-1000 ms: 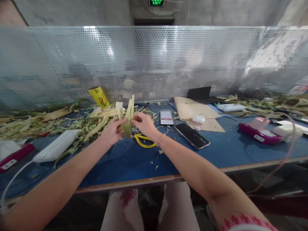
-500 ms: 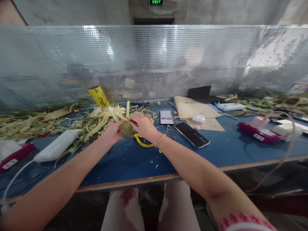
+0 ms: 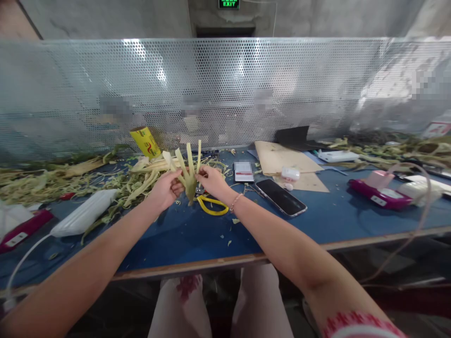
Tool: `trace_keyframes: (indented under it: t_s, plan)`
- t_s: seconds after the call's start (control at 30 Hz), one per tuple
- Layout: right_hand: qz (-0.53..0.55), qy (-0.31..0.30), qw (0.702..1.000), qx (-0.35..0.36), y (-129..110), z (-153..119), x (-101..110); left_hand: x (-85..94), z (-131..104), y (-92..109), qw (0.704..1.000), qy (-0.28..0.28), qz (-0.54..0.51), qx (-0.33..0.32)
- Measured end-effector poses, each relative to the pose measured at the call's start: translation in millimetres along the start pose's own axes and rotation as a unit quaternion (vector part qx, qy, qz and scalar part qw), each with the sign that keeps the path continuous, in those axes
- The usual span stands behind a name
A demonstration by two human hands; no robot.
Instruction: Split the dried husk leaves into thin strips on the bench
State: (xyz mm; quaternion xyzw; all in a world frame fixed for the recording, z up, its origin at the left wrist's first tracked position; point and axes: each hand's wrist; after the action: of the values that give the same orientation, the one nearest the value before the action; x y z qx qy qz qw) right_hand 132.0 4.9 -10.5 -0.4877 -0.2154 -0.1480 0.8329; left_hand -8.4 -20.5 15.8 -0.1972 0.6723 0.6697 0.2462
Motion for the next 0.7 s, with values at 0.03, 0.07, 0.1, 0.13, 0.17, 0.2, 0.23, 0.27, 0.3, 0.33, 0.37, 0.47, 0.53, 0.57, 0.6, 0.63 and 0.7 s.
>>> trace_keyframes:
  t_s: [0.03, 0.07, 0.1, 0.13, 0.17, 0.2, 0.23, 0.27, 0.3, 0.33, 0.37, 0.47, 0.53, 0.57, 0.6, 0.63, 0.7]
  plan:
    - [0.013, -0.003, 1.0, -0.01, 0, 0, 0, 1.0, 0, -1, 1.0, -0.01, 0.009, -0.012]
    - [0.028, -0.008, 0.999, -0.019, -1, 0, 0, 2.0, 1, -2, 0.999, -0.015, 0.02, -0.022]
    - [0.044, -0.016, 0.999, -0.025, -2, 0, 0, 2.7, 1, -3, 0.999, -0.015, 0.033, -0.03]
    - [0.059, -0.026, 0.998, -0.026, -3, -1, -1, 3.1, 1, -4, 0.998, -0.01, 0.047, -0.037]
    - [0.071, -0.037, 0.997, -0.022, -4, -1, -3, 3.0, 2, -6, 0.997, -0.003, 0.063, -0.041]
    - [0.079, -0.05, 0.996, -0.016, -5, -2, -4, 2.6, 2, -7, 0.996, 0.002, 0.076, -0.043]
    - [0.082, -0.064, 0.995, -0.008, -7, -3, -6, 1.8, 2, -9, 0.995, 0.004, 0.086, -0.043]
    - [0.08, -0.076, 0.994, -0.001, -8, -4, -8, 0.8, 1, -10, 0.995, 0.001, 0.091, -0.044]
    - [0.074, -0.084, 0.994, 0.001, -8, -5, -9, 0.0, 1, -11, 0.995, -0.005, 0.093, -0.046]
    - [0.064, -0.086, 0.994, -0.002, -9, -6, -11, -0.6, 1, -12, 0.995, -0.011, 0.093, -0.047]
    - [0.054, -0.084, 0.995, -0.004, -8, -6, -12, -0.9, 0, -12, 0.994, -0.015, 0.093, -0.048]
    - [0.024, -0.068, 0.997, -0.004, -6, -5, -11, -0.2, 0, -11, 0.994, -0.022, 0.091, -0.052]
    - [0.01, -0.056, 0.998, -0.001, -3, -3, -8, 0.4, 0, -8, 0.995, -0.027, 0.074, -0.058]
    - [0.009, -0.051, 0.999, -0.001, -2, -1, -7, 0.4, -1, -6, 0.996, -0.024, 0.062, -0.06]
    - [0.015, -0.047, 0.999, -0.002, 0, 0, -5, 0.3, -1, -4, 0.997, -0.019, 0.049, -0.058]
    - [0.03, -0.044, 0.999, 0.0, 1, 1, -3, 0.1, -1, -3, 0.998, -0.011, 0.037, -0.05]
    - [0.075, -0.038, 0.996, 0.0, 2, 2, 1, 0.0, -1, 1, 0.999, -0.006, 0.025, -0.019]
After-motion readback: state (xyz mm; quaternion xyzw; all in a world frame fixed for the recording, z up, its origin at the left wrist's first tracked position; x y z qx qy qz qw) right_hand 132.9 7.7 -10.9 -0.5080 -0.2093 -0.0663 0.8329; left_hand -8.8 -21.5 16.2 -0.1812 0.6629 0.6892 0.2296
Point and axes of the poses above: each hand's wrist, its own z-axis towards the middle knuckle, its own x-axis out of the back of the hand, y = z × x, and after that the axes turned 13 degrees about -z, right-handed
